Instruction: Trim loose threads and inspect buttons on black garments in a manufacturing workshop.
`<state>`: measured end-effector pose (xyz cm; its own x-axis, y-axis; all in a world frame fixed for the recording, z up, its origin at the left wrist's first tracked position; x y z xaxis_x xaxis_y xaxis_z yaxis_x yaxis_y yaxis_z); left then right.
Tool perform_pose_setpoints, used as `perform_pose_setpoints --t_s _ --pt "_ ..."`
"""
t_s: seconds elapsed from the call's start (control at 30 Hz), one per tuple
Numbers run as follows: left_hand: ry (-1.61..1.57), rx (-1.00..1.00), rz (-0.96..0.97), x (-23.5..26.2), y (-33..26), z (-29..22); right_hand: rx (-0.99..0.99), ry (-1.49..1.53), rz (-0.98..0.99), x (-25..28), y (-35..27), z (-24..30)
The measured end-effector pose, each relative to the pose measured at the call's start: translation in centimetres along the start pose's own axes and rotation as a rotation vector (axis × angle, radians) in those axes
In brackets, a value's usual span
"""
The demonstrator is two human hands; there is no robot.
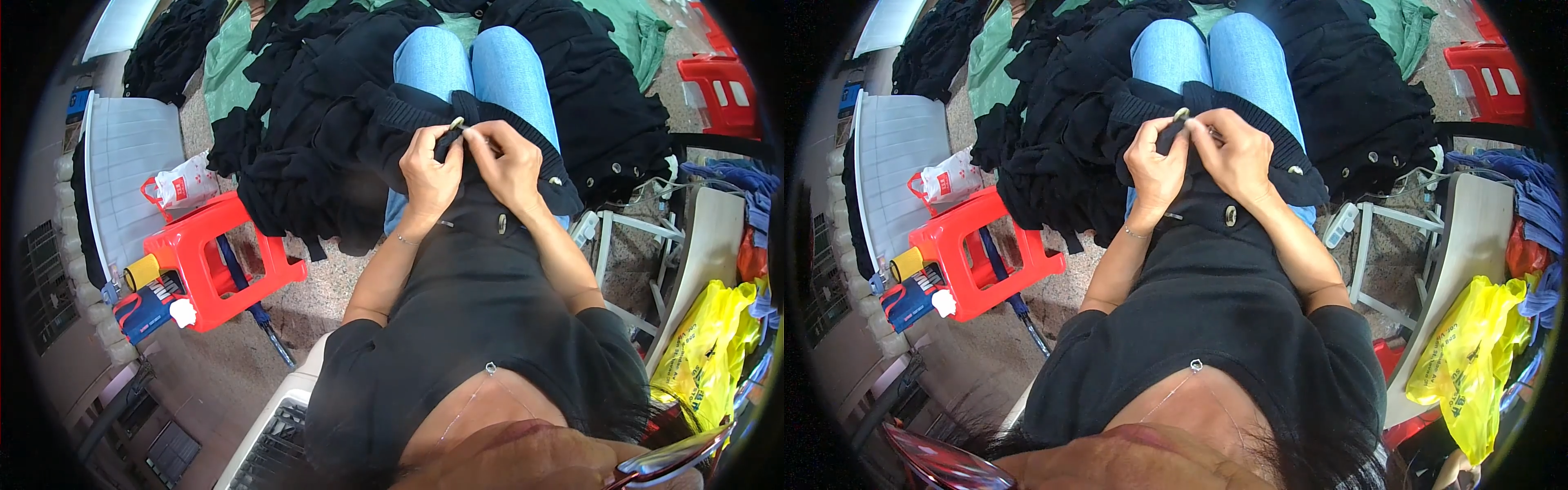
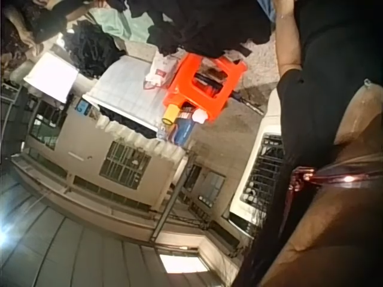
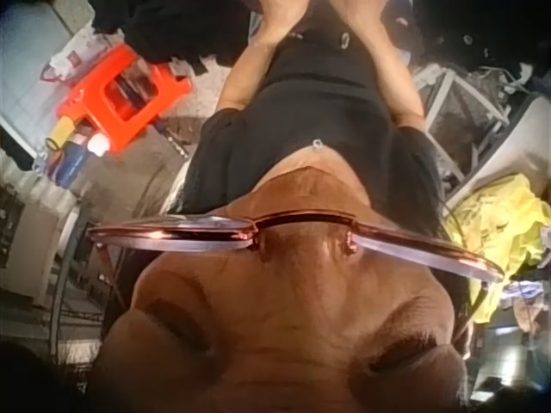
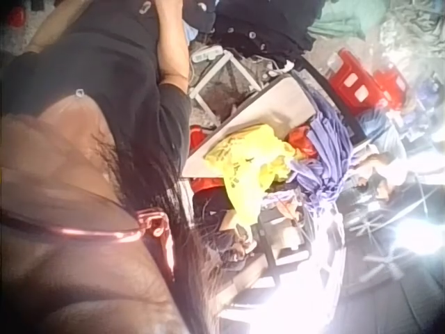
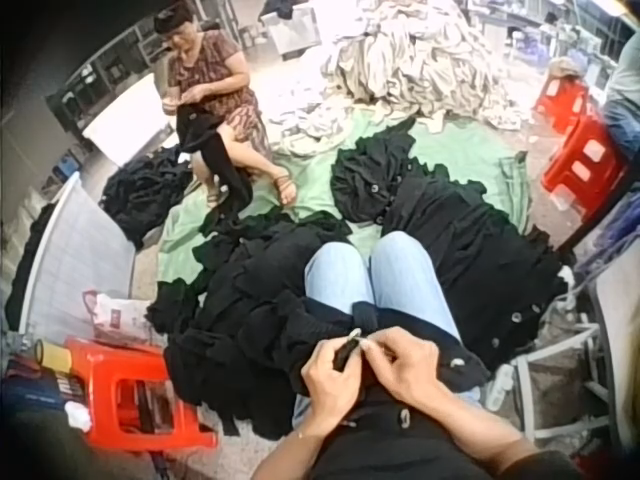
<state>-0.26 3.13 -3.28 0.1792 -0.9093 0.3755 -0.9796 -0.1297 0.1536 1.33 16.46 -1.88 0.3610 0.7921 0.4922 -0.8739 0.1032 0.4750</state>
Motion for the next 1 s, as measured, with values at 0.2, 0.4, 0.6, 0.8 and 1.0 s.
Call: perform_pose_setpoints --t_s 0.2,0.4,0.6,0.8,1.0 --pt "0.003 -0.032 0.04 0.2 0.3 -0.2 -0.109 0.21 0.06 1.0 1.1 -1.1" --pt "-0.045 -0.036 0.078 0.1 0.4 -0.2 0.004 0.299 0.206 1.3 1.8 -1.5" --pt "-0.015 -0.081 0.104 0.5 0.7 -0.8 -0.021 0.343 0.283 1.6 2.0 -2.4" --pt "-0.123 0.16 0.134 0.3 0.4 -0.2 -0.139 0.355 0.147 0.1 0.9 -2.7" --pt "-0.384 0.337 0.301 0.5 0.7 -0.8 -0.363 0.856 -0.019 -1.2 0.1 -2.7"
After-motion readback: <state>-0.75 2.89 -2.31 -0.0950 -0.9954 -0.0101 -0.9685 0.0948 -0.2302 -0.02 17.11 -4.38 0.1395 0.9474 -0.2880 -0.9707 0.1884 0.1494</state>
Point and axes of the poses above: each hand's wrist, its own y-axis towards the middle knuckle, its own x-axis out of the back of the hand, z = x × y, the point moved 1 cm from there along y, towards the middle knuckle, and after that the axes turned 11 degrees about x, right-handed, at the moved point
